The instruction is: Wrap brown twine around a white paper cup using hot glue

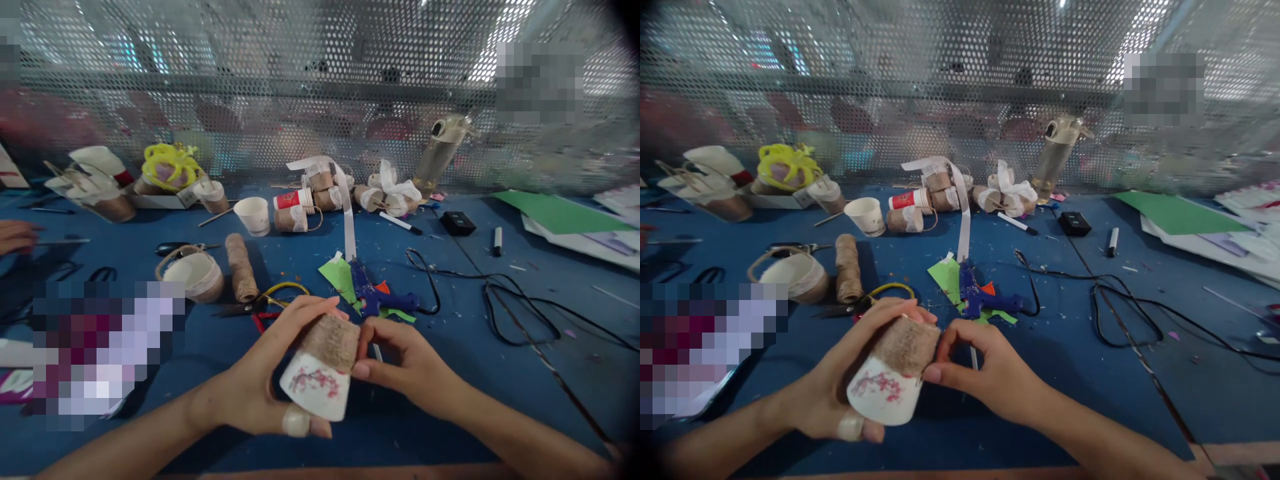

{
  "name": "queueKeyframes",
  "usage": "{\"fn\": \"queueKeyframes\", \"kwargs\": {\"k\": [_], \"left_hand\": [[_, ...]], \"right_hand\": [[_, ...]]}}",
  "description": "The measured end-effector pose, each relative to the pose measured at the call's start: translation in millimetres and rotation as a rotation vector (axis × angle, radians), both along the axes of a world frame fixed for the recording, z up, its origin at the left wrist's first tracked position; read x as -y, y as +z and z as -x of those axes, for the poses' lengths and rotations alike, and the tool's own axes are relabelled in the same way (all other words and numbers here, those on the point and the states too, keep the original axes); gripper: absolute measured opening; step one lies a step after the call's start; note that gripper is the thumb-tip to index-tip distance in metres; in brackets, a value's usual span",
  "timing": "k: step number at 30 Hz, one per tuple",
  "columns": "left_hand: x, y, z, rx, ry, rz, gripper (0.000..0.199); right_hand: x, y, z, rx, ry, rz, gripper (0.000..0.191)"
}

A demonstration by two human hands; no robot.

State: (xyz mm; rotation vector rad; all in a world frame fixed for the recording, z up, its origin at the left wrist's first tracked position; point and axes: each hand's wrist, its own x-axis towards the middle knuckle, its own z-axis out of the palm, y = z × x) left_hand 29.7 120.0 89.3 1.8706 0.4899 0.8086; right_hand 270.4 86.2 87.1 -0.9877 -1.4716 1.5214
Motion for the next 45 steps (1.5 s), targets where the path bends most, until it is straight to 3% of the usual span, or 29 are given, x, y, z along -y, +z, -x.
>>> {"fn": "queueKeyframes", "kwargs": {"k": [6,10,13,17,21,27,32,36,39,45], "left_hand": [[-2,3.2,-8,-0.039,0.072,0.023,0.09],[-6,-0.4,1,-0.064,0.162,-0.01,0.092],[-8,-3.2,7,-0.025,0.221,0.088,0.091],[-3,-5.1,1,0.222,0.14,0.329,0.085],[4,-6.3,-10,0.318,-0.011,0.513,0.082],[-8,-6.1,-4,0.319,0.049,0.426,0.08],[-11,-1.2,-1,0.303,0.038,0.419,0.078],[-8,-0.2,-1,0.342,0.005,0.421,0.079],[-8,-4.0,2,0.357,0.043,0.406,0.083],[-9,-5.6,6,0.353,0.061,0.412,0.085]], "right_hand": [[2,3.1,2,0.221,-0.064,-0.185,0.023],[-1,2.3,-2,0.304,-0.021,-0.214,0.015],[-3,2.6,-2,0.308,0.024,-0.31,0.006],[-2,1.8,0,0.275,0.026,-0.476,0.002],[-1,0.4,-1,0.303,0.019,-0.414,0.005],[-4,4.5,-12,0.228,-0.001,-0.381,0.021],[-1,11.7,-15,0.13,-0.063,-0.536,0.016],[0,12.7,-12,0.086,0.038,-0.625,0.012],[0,9.5,-10,0.159,0.081,-0.636,0.013],[4,8.6,-16,0.282,0.008,-0.675,0.014]]}}
